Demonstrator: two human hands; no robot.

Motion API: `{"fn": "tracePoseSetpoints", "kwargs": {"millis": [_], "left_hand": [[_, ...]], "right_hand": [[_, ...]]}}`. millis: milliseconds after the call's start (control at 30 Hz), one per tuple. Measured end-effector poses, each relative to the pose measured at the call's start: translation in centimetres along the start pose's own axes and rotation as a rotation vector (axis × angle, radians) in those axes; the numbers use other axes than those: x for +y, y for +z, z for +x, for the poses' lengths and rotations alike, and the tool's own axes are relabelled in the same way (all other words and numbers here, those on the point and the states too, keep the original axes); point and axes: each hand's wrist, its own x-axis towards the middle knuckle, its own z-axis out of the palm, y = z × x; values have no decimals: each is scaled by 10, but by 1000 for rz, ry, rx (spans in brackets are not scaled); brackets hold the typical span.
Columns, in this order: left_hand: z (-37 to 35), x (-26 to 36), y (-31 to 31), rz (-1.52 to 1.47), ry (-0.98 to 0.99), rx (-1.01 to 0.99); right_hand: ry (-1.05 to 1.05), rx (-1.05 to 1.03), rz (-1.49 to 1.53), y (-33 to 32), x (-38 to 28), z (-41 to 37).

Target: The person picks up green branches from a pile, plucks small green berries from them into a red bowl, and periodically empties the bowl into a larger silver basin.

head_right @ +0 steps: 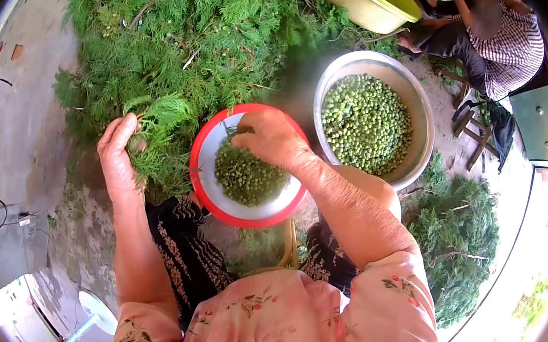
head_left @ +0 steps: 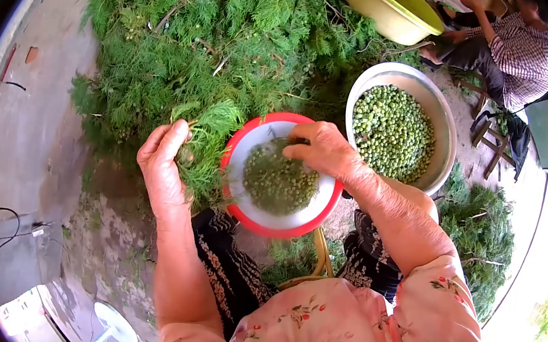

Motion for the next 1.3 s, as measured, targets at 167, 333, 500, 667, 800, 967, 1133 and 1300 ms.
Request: {"fn": "tracePoseSetpoints", "kwargs": {"millis": [167,333,500,667,800,967,1133,1300], "left_hand": [[14,-7,-9,-249,-111,39],[18,4,-17,-582,-253,-157],[28,-6,-19,-811,-199,-429],[38,-18,-16,-880,-175,-714],[43,-25,-18,-997,-286,-627],[31,-5,-5,-677,-276,221],[47,-25,-17,-657,-147,17],[30,-24,-10,-423,-270,-103]], "right_hand": [[-329,-46,-189,19,10,-1],[-369,-65,-130,21,14,-12],[-287,170,-24,35,17,-20],[-296,326,-564,38,14,-26],[-288,352,-668,24,9,-28],[-351,168,65,13,25,-29],[110,25,712,-8,11,-41],[127,100,1011,-13,21,-41]]}}
